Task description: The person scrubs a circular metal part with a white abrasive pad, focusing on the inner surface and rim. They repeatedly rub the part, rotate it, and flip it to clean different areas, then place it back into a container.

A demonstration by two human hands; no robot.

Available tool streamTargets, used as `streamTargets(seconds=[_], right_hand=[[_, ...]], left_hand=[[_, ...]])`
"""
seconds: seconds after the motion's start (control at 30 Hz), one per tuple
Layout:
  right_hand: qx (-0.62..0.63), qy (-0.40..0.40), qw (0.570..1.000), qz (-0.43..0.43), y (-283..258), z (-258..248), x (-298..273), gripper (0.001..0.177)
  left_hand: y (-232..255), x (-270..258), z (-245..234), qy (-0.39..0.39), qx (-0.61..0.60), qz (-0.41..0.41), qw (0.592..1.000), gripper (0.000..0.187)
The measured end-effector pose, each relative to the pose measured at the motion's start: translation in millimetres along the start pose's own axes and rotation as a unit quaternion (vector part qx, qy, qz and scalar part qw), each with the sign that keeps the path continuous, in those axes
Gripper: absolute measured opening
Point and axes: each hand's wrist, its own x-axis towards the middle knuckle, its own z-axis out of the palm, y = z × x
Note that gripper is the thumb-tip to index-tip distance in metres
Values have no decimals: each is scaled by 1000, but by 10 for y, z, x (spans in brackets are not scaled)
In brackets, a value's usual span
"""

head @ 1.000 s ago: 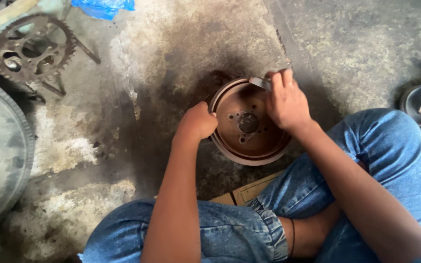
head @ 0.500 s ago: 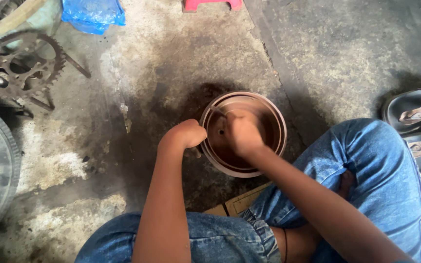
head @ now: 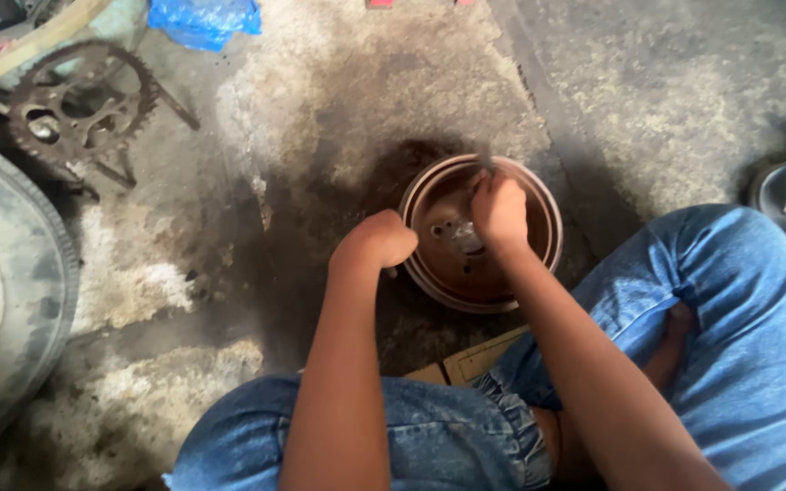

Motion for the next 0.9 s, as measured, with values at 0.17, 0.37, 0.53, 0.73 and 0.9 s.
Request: streamTargets(seconds=[0.17,0.37,0.53,0.73,0.9], right_hand=[[7,-63,997,-38,-119,-2,-150,21],[-54,-52,995,67,-367,-262,-113,26],[51,-107,993,-8,-544,66,-437,26],[140,103,985,10,-100,-184,-163,21],[-13,-66,998,-5,-112,20,-172,17]], left_hand=[[19,60,-22,34,-12,44,998,33],[30,-78,1,31,-10,7,999,36],[53,-45,-13,42,-10,52,998,34],[52,-113,-51,-1,-3,4,1000,30],[50,32,-55,-4,-4,7,1000,24]])
